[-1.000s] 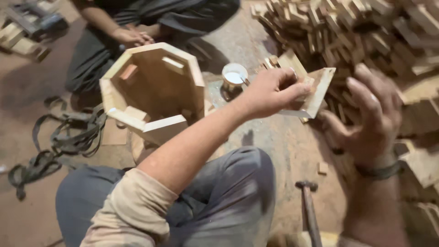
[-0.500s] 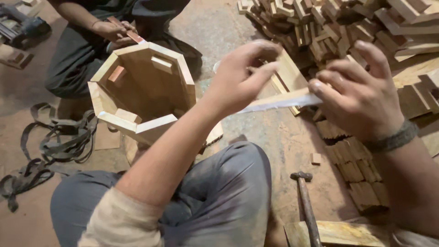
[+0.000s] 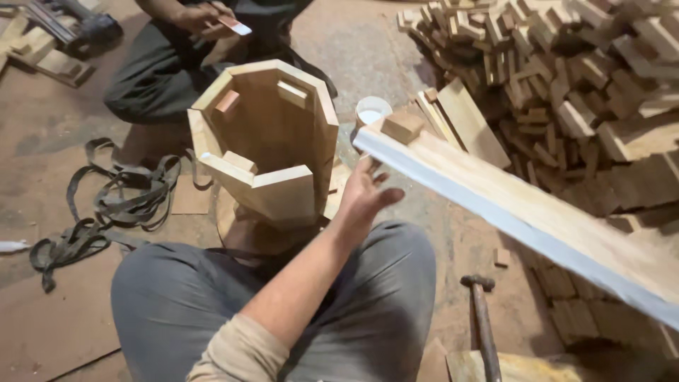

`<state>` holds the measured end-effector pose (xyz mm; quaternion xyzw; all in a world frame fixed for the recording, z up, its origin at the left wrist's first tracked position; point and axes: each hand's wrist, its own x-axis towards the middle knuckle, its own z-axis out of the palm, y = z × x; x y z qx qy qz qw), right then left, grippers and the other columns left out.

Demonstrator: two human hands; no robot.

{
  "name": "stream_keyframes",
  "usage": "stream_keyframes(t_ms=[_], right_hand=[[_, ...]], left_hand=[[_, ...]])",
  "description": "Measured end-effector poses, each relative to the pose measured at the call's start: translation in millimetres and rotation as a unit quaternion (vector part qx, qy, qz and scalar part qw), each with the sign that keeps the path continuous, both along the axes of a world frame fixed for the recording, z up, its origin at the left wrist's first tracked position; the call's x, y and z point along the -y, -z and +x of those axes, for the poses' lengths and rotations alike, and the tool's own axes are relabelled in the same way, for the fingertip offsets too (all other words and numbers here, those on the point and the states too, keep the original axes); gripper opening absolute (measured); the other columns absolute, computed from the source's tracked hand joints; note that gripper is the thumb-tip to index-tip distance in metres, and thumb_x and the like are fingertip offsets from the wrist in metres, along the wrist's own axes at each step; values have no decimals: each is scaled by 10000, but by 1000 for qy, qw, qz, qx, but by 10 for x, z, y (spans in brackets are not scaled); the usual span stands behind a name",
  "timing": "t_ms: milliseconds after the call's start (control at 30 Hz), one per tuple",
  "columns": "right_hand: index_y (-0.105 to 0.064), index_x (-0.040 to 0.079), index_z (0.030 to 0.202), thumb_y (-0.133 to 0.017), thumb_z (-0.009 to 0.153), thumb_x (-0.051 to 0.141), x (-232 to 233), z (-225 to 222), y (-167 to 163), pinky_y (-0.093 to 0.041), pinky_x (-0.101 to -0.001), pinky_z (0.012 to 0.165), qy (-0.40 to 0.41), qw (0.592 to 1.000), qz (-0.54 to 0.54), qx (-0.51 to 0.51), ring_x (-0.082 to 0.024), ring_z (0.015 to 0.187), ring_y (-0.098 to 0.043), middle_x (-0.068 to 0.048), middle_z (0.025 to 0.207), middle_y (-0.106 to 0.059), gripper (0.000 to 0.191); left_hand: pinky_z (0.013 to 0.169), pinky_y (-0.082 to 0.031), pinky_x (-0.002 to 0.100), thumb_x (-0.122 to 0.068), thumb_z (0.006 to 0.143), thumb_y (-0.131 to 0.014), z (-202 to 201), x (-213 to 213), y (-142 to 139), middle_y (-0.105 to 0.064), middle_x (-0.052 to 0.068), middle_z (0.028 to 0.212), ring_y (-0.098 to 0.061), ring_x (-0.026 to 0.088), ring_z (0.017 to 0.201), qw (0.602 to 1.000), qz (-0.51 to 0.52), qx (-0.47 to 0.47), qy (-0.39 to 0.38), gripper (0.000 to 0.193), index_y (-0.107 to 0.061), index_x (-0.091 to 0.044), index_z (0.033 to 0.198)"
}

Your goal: The person assembles a hexagonal wooden structure by applying glue to small wooden pieces and attaching them to the frame. They use a brush to spread glue, a hammer to tap pieces into place, and a strap to secure the assembly. The person works on the floor surrounded by stacks of wooden components.

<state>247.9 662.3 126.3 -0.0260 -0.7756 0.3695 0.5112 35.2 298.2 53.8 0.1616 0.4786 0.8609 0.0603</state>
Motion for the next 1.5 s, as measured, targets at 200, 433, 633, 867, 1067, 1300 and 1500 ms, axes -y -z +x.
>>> stream_keyframes(t_ms=[200,433,633,867,1067,1300,1500], right_hand=[[-639,-5,1161,-639,1089,66,-88,15,820,-496,-358,937,-3,980,-164,-111,-191,972,-619,-119,1112,-667,100],[-606,-39,1187,-613,1147,-10,170,-369,1396,-526,-307,870,-135,942,-308,-8,-159,938,-583,-105,1113,-643,49],[-428,85,1518,-936,831,42,327,-775,165,-440,-321,1201,-114,991,-56,50,-188,1359,-492,-70,1495,-485,855],[-630,38,1252,-942,666,188,846,-904,-1583,-487,-485,1108,-43,867,478,131,-344,1238,-610,-172,1288,-659,680],[-750,118,1249,-902,674,222,1036,-1428,-1661,-546,-321,1036,-135,813,509,247,-197,1174,-694,-35,1173,-750,604],[-752,112,1167,-906,563,289,1137,-1765,-1299,-537,-337,1050,-199,744,578,270,-241,1247,-678,-40,1201,-760,648],[-769,147,1123,-917,527,376,1649,-2145,-1204,-519,-388,1079,-223,675,637,299,-247,1224,-660,-19,1135,-772,655]], left_hand=[[1273,-325,408,-213,737,-974,65,-248,-363,-528,-2,1541,-439,164,1509,947,221,-65,222,893,-518,-109,1498],[1109,-486,453,-169,899,-875,281,-452,-840,-759,26,1158,-668,147,1114,977,131,-26,169,340,-747,-19,1176],[1186,-482,406,-157,869,-826,161,-576,-1060,-787,7,1004,-747,159,951,913,-145,-352,-146,202,-769,-149,1063],[1184,-509,435,-103,889,-781,43,-726,-1012,-764,26,1000,-712,201,916,810,-237,-490,-220,170,-741,-123,1053],[1204,-397,492,-194,819,-766,170,-564,-1074,-747,38,1153,-683,224,1123,789,-355,-440,-242,318,-731,-115,1125],[1260,-234,562,-263,980,-696,481,825,-950,-644,93,1432,-569,243,1396,605,-544,-434,-386,428,-707,-86,1369],[1209,-140,677,-348,972,-760,338,1805,-794,-638,111,1417,-548,320,1372,605,-650,-324,-327,445,-694,-85,1324]])
